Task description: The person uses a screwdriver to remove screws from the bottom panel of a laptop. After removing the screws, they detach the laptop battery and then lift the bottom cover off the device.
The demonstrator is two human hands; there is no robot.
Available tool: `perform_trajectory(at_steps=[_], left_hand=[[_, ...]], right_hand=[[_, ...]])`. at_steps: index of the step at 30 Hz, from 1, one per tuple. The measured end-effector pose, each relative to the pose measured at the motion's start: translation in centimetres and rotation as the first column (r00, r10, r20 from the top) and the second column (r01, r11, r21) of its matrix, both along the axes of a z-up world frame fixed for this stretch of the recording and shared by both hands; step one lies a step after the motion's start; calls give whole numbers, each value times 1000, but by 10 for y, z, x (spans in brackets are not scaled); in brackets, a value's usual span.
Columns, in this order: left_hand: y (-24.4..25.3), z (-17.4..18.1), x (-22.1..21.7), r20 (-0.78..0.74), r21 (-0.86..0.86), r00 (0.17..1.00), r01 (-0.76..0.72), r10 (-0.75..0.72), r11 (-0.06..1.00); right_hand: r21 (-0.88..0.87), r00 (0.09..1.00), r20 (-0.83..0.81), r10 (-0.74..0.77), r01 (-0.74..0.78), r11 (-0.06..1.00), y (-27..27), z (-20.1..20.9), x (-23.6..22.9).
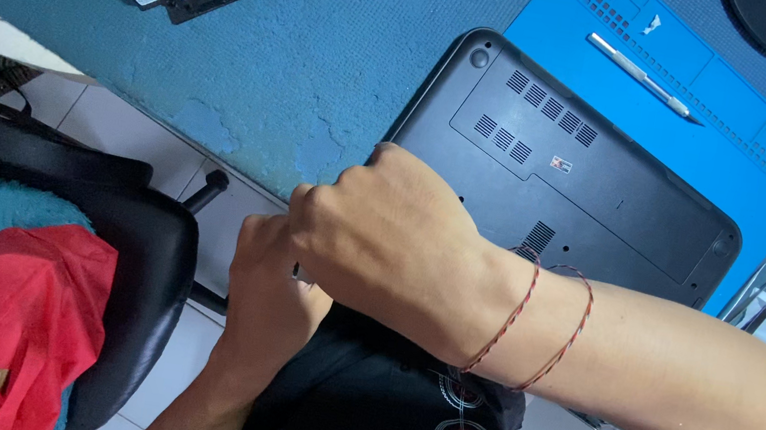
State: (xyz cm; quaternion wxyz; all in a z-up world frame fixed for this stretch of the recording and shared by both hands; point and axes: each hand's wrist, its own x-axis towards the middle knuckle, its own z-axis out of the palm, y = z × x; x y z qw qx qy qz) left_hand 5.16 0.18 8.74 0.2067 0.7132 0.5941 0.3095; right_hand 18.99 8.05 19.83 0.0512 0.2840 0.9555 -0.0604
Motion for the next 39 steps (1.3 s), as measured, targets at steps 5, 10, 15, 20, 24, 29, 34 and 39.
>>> perform_trajectory(at_steps=[5,10,15,20,24,29,34,39], left_hand=[[2,13,8,46,-237,996,-68,81,969],[5,10,7,73,-247,994,-59,80,967],[8,12,5,76,-367,995,-35,67,929],[8,6,3,48,-237,998,-17,29,971],[8,1,0,70,-201,998,9,6,980],[6,11,3,55,-313,997,-29,49,949],[5,6,2,73,-251,995,-46,67,967],[7,11,3,56,-273,997,-35,52,962]], right_hand=[[-63,985,169,-39,51,997,7,15,5],[-88,998,55,-42,47,995,7,2,9],[16,990,123,-73,72,997,0,2,4],[23,999,32,-38,37,999,5,2,8],[70,995,81,-63,57,996,2,-4,-2],[91,998,-11,-61,61,994,0,-1,2],[79,998,42,-40,37,996,3,-2,3],[46,995,92,-28,24,999,2,8,7]])
